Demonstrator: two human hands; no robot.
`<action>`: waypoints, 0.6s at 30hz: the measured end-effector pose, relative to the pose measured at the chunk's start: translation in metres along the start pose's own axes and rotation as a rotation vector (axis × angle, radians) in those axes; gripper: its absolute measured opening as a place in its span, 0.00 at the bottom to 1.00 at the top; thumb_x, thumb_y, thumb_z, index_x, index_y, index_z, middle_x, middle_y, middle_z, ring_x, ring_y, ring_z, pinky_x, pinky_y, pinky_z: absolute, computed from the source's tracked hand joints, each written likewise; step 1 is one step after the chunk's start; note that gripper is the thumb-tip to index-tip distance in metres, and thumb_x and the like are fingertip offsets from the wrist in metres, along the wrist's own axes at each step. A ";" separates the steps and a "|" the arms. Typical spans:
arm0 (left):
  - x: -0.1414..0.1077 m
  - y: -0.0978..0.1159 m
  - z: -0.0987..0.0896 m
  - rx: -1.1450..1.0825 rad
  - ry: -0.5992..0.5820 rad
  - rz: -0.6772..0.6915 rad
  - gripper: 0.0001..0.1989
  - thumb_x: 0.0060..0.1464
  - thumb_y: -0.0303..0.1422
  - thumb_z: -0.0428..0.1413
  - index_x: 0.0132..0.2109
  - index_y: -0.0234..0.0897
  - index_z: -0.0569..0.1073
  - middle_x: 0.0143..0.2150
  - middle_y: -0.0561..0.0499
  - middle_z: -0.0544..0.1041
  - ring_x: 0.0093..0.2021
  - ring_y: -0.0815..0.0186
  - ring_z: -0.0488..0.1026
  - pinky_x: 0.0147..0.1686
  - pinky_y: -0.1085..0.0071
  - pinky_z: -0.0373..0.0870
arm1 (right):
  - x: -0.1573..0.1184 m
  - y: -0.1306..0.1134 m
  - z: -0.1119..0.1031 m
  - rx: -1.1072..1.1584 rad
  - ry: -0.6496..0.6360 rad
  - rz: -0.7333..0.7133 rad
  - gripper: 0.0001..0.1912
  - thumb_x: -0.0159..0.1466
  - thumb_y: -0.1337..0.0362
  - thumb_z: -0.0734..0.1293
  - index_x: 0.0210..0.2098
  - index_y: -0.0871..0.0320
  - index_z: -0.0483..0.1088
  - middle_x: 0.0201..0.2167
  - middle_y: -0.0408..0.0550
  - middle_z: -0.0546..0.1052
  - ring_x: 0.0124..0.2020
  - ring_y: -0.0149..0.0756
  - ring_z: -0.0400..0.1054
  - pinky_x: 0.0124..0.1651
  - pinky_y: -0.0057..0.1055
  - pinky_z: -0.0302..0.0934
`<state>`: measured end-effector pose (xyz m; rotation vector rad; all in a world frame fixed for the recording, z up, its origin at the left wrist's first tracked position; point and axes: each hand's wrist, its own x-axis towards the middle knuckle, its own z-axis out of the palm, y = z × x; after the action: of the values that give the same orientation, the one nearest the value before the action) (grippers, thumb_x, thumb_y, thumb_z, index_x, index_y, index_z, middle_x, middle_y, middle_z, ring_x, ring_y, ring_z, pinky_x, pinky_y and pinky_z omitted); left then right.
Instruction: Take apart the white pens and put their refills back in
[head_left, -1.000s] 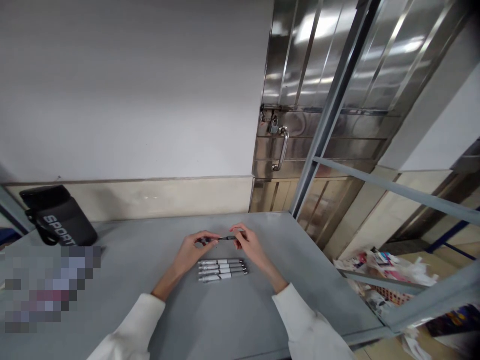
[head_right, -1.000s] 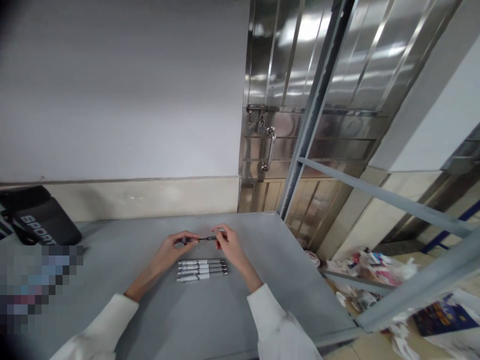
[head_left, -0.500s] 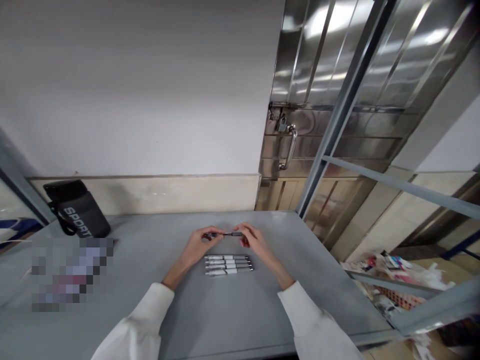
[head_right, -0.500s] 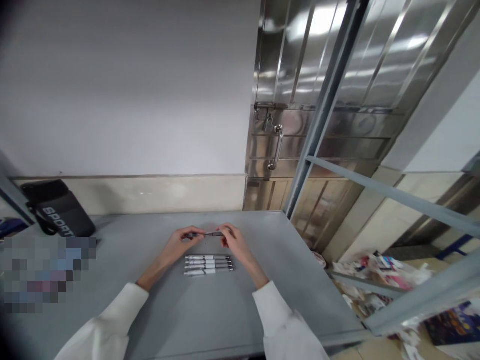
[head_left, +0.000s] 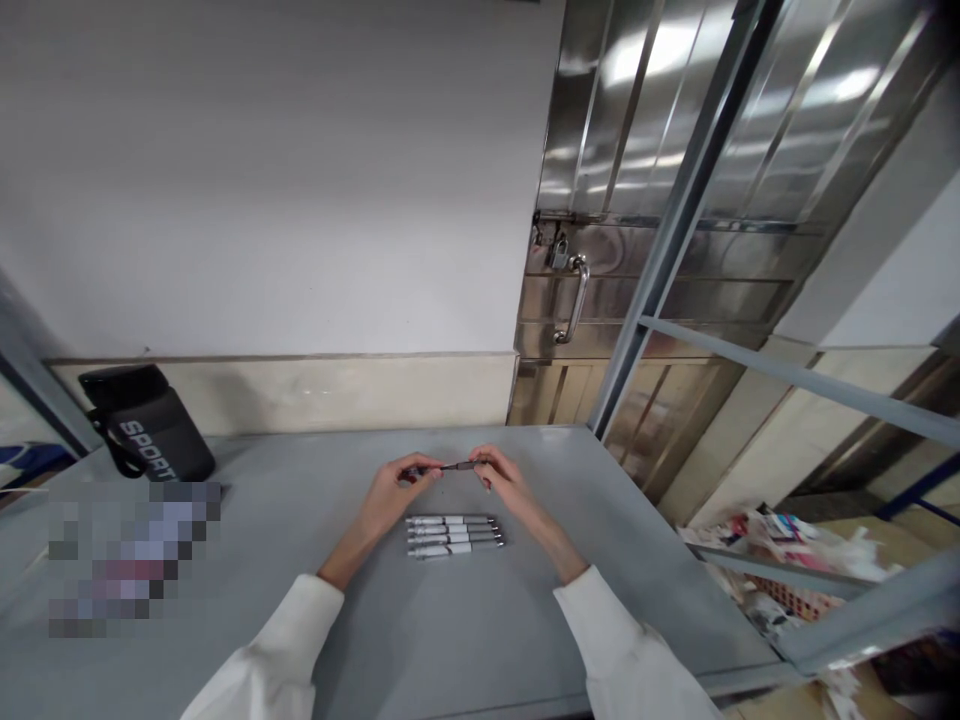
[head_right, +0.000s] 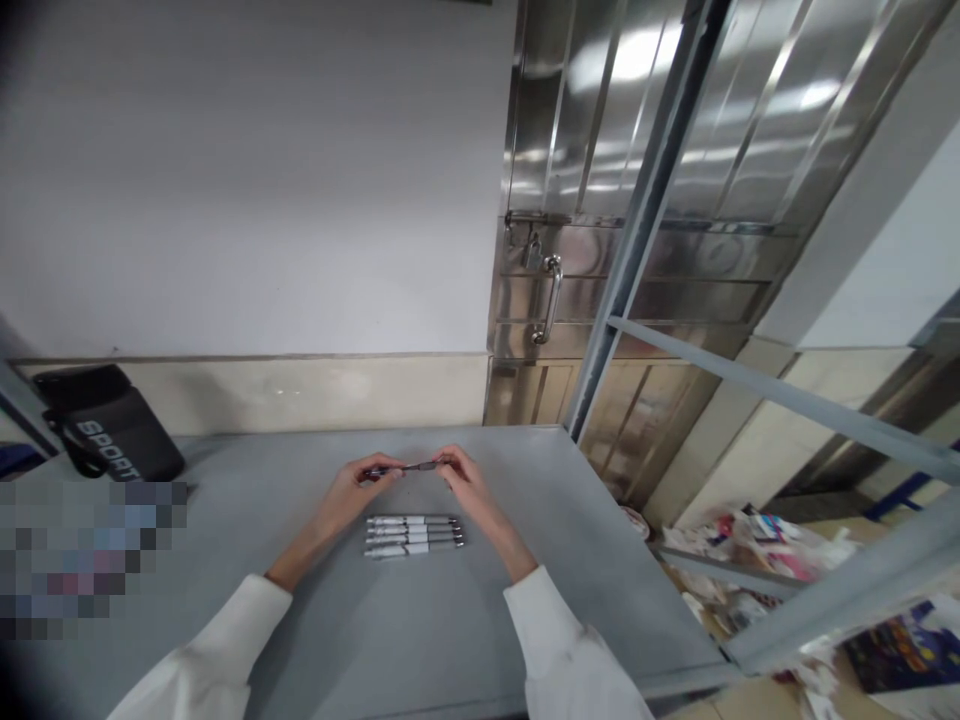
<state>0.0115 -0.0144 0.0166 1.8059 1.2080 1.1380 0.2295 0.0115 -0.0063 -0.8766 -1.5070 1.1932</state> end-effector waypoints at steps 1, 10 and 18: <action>0.000 0.000 0.000 0.002 -0.001 0.003 0.14 0.56 0.42 0.57 0.43 0.41 0.81 0.41 0.50 0.82 0.42 0.61 0.75 0.40 0.70 0.68 | -0.001 -0.001 0.000 0.008 -0.006 -0.003 0.10 0.59 0.55 0.66 0.36 0.53 0.69 0.20 0.38 0.61 0.22 0.31 0.55 0.26 0.29 0.48; -0.005 0.006 0.001 0.053 0.036 0.088 0.14 0.55 0.43 0.59 0.43 0.41 0.81 0.40 0.48 0.82 0.40 0.61 0.74 0.41 0.68 0.69 | -0.007 -0.014 0.003 0.075 -0.027 0.114 0.15 0.60 0.50 0.63 0.37 0.55 0.70 0.14 0.33 0.53 0.18 0.28 0.44 0.25 0.29 0.38; 0.001 0.004 0.004 -0.125 0.011 -0.078 0.19 0.52 0.48 0.59 0.41 0.36 0.80 0.38 0.46 0.80 0.35 0.62 0.72 0.34 0.70 0.68 | -0.010 -0.019 0.007 0.096 -0.084 0.108 0.14 0.63 0.55 0.60 0.39 0.57 0.72 0.14 0.35 0.59 0.18 0.29 0.52 0.26 0.29 0.46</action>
<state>0.0171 -0.0156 0.0187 1.6472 1.1762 1.1539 0.2263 -0.0046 0.0092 -0.8616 -1.4709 1.3854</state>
